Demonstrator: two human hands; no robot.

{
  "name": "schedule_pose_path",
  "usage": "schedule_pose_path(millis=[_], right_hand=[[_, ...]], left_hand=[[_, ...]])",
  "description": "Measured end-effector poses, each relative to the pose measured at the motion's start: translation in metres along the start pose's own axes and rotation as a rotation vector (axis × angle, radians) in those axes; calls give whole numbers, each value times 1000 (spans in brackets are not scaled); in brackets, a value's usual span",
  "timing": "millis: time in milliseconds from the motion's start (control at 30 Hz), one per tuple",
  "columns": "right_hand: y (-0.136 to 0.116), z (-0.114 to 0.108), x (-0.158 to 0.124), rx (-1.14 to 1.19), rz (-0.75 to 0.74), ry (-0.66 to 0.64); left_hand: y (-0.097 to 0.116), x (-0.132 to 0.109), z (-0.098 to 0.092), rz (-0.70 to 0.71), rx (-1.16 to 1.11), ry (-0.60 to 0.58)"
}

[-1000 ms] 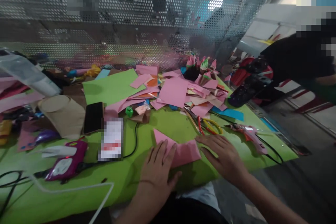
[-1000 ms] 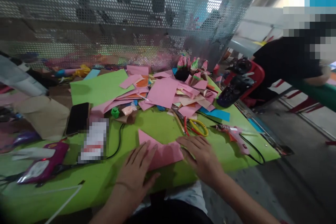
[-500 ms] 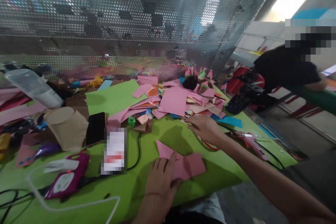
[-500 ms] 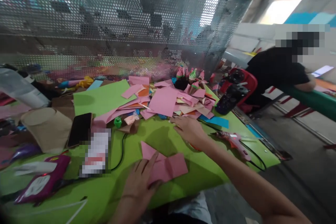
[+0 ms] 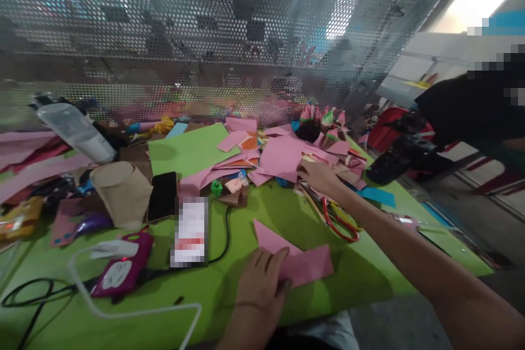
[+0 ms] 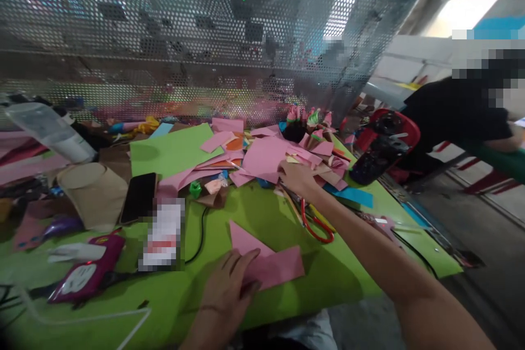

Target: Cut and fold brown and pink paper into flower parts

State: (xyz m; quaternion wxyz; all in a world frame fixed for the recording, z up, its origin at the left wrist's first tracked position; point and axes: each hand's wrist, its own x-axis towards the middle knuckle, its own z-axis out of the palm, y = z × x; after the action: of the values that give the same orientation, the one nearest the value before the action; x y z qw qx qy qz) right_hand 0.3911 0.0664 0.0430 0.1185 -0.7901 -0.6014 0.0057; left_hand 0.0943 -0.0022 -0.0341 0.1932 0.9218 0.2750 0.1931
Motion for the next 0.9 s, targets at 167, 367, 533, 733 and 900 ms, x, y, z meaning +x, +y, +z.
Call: schedule_pose_path(millis=[167, 367, 533, 733, 900], right_hand=[[-11, 1, 20, 46, -12, -9], [-27, 9, 9, -24, -14, -78], [-47, 19, 12, -90, 31, -101], [-53, 9, 18, -58, 85, -106], [-33, -22, 5, 11, 66, -139]], left_hand=[[-1, -1, 0, 11, -5, 21], [2, -1, -2, 29, -30, 21], [5, 3, -7, 21, -118, 41], [4, 5, -8, 53, -182, 73], [3, 5, -10, 26, -200, 55]])
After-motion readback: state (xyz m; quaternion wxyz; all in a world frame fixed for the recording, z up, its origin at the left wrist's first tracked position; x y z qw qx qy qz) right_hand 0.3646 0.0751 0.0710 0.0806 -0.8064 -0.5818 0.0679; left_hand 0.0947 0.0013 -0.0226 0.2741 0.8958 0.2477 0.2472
